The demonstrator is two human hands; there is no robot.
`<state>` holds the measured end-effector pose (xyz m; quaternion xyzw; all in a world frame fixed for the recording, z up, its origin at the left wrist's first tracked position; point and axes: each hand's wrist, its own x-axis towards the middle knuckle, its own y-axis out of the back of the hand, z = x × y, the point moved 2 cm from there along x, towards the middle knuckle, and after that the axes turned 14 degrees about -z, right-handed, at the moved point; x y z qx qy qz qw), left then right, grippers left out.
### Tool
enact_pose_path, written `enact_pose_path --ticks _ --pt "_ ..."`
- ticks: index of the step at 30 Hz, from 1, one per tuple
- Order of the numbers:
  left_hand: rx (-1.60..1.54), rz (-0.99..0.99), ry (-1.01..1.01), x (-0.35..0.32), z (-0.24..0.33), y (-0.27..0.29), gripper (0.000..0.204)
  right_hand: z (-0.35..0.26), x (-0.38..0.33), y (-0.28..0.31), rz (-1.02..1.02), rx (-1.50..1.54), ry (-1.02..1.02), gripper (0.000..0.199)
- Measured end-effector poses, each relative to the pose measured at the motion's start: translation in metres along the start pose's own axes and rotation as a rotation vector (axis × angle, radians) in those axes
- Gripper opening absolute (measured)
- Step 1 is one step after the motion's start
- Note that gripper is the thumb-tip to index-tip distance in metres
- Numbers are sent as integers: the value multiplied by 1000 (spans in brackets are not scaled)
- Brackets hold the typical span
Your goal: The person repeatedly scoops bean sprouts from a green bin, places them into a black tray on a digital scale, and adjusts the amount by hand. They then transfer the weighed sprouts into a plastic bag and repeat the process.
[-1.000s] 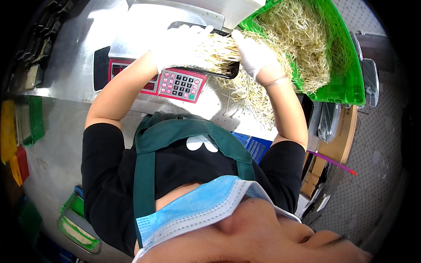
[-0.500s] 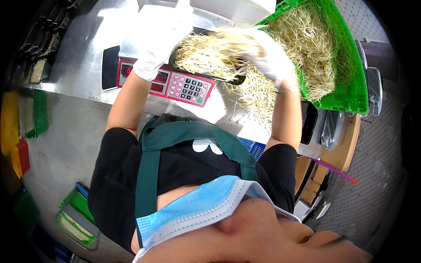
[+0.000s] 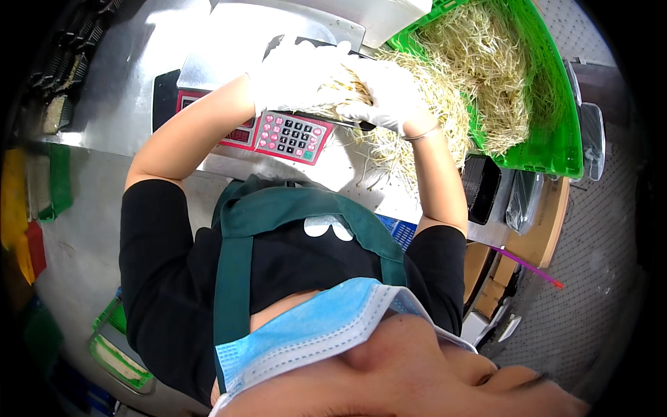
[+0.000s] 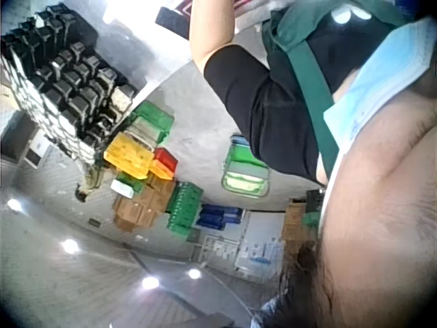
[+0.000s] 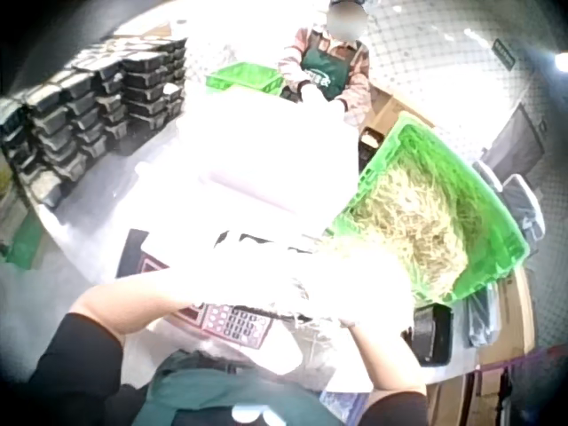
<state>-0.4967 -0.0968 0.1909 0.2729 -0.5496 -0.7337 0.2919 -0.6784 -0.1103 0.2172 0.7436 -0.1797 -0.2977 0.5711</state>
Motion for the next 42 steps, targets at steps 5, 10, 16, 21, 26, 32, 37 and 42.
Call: enact_pose_path --ticks 5,10,16,21,26,32,37,42 --pt "-211 312 -191 -34 -11 16 68 13 -56 23 207 161 -59 84" --pt "-720 415 92 -95 -78 12 56 21 -93 -44 574 788 -89 99" --pt "-394 409 27 -21 -32 -6 54 -16 -20 -12 464 339 12 109" --pt "-2 393 -25 -7 1 -21 60 -7 3 -16 318 -60 -35 77" --pt "-4 174 86 -15 5 -6 58 11 -33 3 149 173 -49 68" --pt "-176 218 17 -13 6 -8 60 25 -57 -38 452 736 -125 28" --pt "-61 236 15 -17 4 -6 61 51 -157 -36 987 1128 -450 21" --pt "-361 252 -50 -31 -10 6 71 110 -322 -57 1349 954 -635 31"
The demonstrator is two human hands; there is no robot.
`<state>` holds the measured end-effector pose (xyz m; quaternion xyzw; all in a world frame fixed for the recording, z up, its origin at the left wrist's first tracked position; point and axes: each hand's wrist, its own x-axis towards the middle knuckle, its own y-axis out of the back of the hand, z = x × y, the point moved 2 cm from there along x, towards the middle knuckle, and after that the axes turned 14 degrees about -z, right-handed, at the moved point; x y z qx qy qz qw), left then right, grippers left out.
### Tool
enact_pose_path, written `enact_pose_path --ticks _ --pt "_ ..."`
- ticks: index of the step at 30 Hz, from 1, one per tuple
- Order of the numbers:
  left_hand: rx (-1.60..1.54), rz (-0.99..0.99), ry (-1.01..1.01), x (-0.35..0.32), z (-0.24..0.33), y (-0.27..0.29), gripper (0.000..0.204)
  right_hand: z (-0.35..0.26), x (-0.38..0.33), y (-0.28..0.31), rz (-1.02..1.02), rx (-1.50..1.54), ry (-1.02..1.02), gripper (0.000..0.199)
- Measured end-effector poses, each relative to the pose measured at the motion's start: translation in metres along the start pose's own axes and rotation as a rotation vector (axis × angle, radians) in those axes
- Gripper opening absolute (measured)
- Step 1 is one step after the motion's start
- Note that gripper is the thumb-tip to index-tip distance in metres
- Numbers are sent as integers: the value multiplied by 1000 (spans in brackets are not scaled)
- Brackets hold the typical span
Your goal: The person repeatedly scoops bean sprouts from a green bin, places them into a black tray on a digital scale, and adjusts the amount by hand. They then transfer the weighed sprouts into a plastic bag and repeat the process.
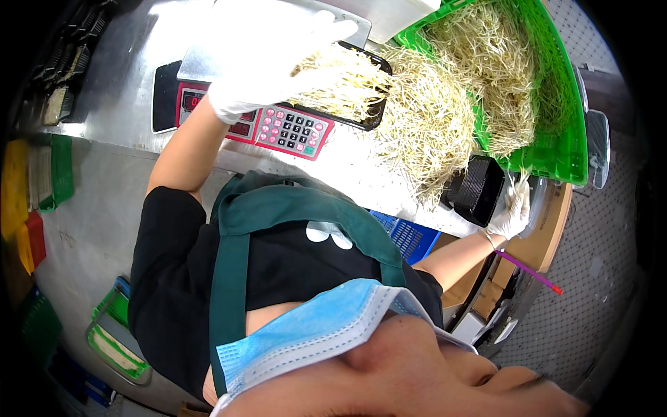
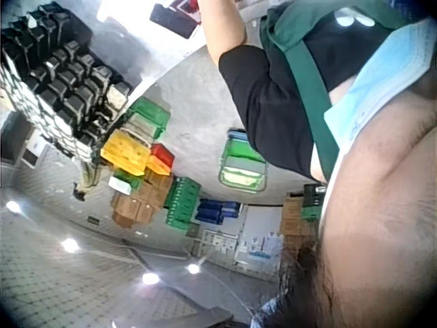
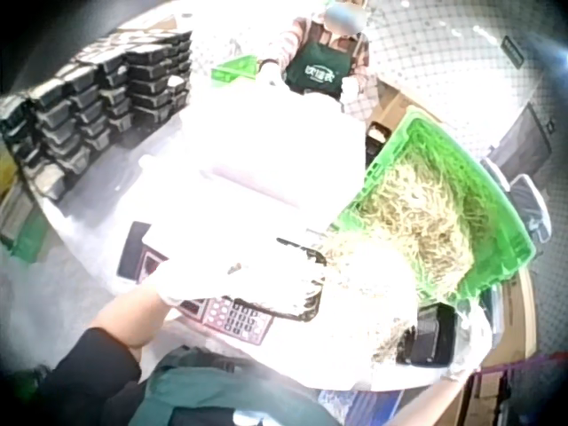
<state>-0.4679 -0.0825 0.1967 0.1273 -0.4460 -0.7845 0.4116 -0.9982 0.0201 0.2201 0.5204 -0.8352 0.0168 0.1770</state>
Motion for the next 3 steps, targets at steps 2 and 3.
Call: enact_pose_path --ticks 2,3 --pt "-84 104 18 -12 -13 13 65 32 7 41 35 -252 -215 32" --pt "-127 153 23 -19 -21 19 61 63 13 72 -65 -668 -514 36"
